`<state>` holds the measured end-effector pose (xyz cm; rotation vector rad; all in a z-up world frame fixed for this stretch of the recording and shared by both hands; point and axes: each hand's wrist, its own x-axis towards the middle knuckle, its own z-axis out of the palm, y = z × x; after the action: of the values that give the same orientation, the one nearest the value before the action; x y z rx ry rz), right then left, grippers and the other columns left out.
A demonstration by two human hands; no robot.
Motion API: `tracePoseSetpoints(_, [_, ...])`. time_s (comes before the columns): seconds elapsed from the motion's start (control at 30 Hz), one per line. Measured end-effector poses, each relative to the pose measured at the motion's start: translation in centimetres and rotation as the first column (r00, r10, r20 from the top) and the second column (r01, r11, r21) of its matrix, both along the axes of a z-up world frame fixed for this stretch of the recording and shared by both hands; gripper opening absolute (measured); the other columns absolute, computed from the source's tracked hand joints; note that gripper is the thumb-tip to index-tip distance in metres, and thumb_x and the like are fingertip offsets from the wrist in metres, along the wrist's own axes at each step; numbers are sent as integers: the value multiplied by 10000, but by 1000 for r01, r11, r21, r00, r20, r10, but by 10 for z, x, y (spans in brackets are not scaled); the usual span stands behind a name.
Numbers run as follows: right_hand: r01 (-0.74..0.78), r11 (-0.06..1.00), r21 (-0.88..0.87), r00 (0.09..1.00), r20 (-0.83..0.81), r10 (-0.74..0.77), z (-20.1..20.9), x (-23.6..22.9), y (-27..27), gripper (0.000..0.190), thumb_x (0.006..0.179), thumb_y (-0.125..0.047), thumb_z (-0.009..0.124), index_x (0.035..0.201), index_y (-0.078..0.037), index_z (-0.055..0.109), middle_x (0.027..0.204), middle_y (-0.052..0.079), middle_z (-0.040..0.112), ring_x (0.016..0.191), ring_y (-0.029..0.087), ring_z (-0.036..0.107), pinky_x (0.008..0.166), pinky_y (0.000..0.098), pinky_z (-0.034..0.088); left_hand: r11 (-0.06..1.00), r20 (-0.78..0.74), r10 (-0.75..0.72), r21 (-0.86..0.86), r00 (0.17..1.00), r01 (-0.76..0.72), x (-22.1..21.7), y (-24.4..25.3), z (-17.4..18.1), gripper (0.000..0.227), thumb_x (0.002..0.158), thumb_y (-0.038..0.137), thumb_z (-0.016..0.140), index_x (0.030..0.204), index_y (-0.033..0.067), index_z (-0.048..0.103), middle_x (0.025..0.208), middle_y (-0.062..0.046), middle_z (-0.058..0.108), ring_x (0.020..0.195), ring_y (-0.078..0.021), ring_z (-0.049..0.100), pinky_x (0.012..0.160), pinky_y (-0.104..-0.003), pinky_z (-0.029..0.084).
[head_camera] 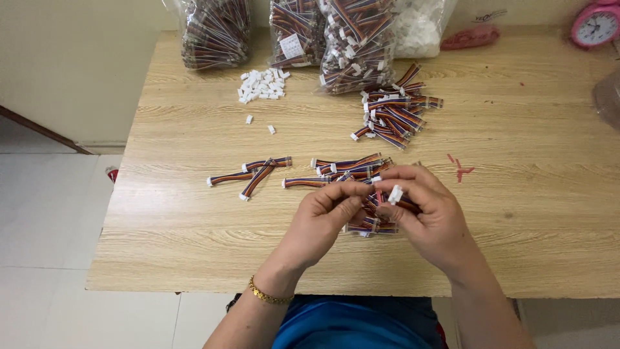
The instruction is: Assembling wire harnesses by attaching plastic connectors to ribbon cables
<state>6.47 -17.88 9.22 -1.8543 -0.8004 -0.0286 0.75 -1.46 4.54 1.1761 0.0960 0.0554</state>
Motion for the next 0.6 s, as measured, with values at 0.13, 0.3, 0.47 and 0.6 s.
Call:
tracePoseSetpoints(0.13, [10, 996, -88, 999, 33, -7, 13, -4, 3, 267, 790, -38, 728, 1055, -22, 708, 1071, 158, 667, 1002, 310, 666, 883, 424, 497, 999, 12, 19, 49, 1000, -20, 0, 3, 4, 371, 891, -22, 618, 1258, 15, 583, 868, -64, 601, 775, -130, 657, 711, -277, 604])
tracePoseSetpoints(0.3, [-5, 981, -193, 996, 85, 22, 10, 0, 5, 250, 801, -46, 716, 1051, -34, 706, 1054, 160, 668, 988, 340, 673, 859, 435, 513, 999, -16, 10, -30, 1000, -10, 4, 6, -14, 496, 847, -8, 687, 1302, 16, 492, 811, -76, 631, 722, -157, 689, 671, -278, 622])
tracePoseSetpoints(0.47, [5, 970, -242, 999, 45, 6, 8, -2, 4, 223, 797, -75, 731, 1020, -71, 733, 974, 115, 685, 925, 288, 697, 824, 398, 539, 993, -40, 17, -118, 999, -22, 2, 6, -14, 532, 828, -9, 710, 1306, 9, 476, 792, -95, 677, 712, -189, 714, 656, -306, 631])
tracePoseSetpoints(0.6, [26, 975, -223, 999, 52, -15, 4, -5, 4, 261, 761, -76, 764, 1020, -100, 754, 910, 91, 661, 841, 251, 690, 770, 362, 546, 988, -68, 27, -149, 997, -37, 3, 3, -17, 486, 832, -5, 707, 1274, 8, 505, 780, -93, 694, 704, -178, 711, 644, -298, 633])
